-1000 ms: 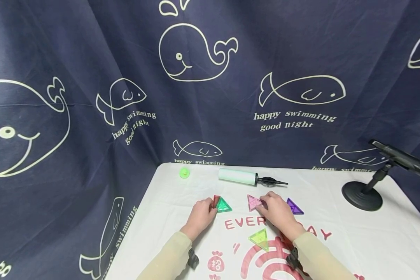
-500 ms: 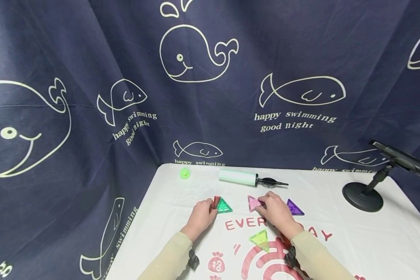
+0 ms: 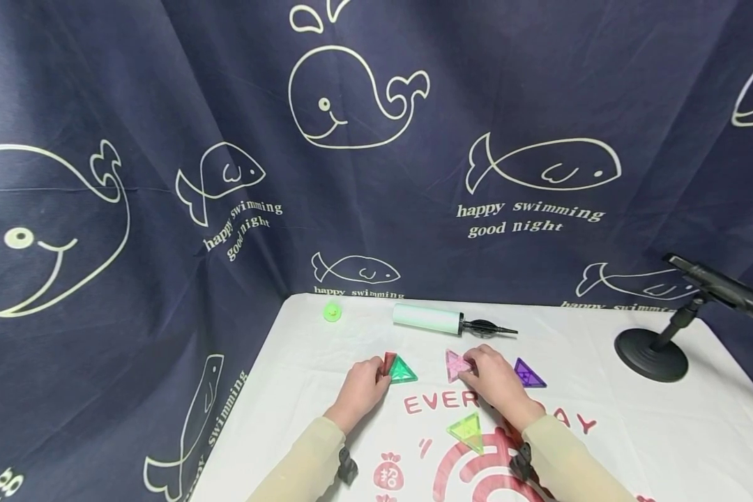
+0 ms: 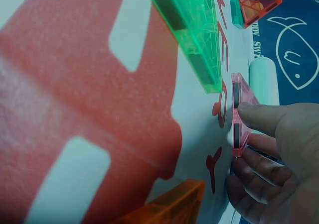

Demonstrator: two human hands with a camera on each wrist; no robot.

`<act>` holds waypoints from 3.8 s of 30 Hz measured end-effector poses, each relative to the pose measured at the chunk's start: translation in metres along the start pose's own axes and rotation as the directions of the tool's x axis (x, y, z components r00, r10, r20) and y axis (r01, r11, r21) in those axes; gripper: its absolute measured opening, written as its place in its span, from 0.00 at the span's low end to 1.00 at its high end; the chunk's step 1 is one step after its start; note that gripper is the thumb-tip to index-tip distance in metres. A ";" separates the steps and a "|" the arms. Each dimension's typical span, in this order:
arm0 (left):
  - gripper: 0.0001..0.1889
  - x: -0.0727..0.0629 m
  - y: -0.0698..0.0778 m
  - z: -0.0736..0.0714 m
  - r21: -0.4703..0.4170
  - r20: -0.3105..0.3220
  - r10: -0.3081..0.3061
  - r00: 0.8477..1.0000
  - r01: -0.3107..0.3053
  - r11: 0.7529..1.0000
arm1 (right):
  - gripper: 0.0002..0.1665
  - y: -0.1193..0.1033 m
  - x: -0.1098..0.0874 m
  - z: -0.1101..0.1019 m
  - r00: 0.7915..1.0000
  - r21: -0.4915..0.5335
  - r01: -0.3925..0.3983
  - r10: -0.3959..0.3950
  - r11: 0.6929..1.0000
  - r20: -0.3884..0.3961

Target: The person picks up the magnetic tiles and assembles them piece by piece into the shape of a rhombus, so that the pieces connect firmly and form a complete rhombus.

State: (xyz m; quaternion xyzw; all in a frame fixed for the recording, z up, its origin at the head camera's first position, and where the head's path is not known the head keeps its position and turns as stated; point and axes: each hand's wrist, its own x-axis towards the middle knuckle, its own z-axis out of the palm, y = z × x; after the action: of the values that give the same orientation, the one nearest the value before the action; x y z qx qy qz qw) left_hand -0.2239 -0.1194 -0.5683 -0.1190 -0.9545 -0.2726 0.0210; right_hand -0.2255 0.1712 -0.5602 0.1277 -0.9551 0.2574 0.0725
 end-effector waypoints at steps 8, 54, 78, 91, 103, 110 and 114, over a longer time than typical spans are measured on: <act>0.08 0.000 -0.001 0.000 -0.007 -0.006 0.013 1.000 -0.013 1.000 | 0.20 0.005 0.001 0.002 1.000 0.026 -0.029 0.029 0.999 -0.008; 0.08 0.001 -0.004 0.001 -0.016 -0.004 -0.001 1.000 0.001 1.000 | 0.04 -0.027 0.001 0.015 1.000 0.041 0.029 -0.029 0.999 0.003; 0.08 0.000 -0.003 -0.001 -0.023 -0.003 0.000 1.000 0.000 1.000 | 0.07 -0.066 0.022 0.039 0.999 0.079 0.002 -0.006 0.997 0.052; 0.08 0.000 -0.001 -0.001 -0.021 -0.007 0.001 1.000 -0.001 1.000 | 0.10 -0.074 0.027 0.044 0.999 0.064 0.017 -0.019 0.998 0.026; 0.08 0.001 -0.002 0.002 -0.016 -0.005 0.012 1.000 -0.013 1.000 | 0.10 -0.080 0.028 0.045 0.998 0.067 0.013 -0.017 0.998 0.057; 0.06 0.000 0.001 0.001 0.016 0.006 0.016 1.000 -0.016 1.000 | 0.10 -0.079 0.029 0.047 0.998 0.062 0.026 -0.030 0.998 0.056; 0.06 -0.002 0.001 0.002 0.058 0.001 0.045 0.999 -0.045 0.997 | 0.10 -0.079 0.029 0.047 0.997 0.060 0.027 -0.031 0.998 0.071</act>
State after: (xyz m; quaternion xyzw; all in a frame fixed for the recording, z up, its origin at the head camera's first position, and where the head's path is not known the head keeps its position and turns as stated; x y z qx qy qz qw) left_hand -0.2221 -0.1178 -0.5696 -0.1398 -0.9591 -0.2444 0.0306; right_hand -0.2345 0.0754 -0.5575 0.1527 -0.9472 0.2794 0.0378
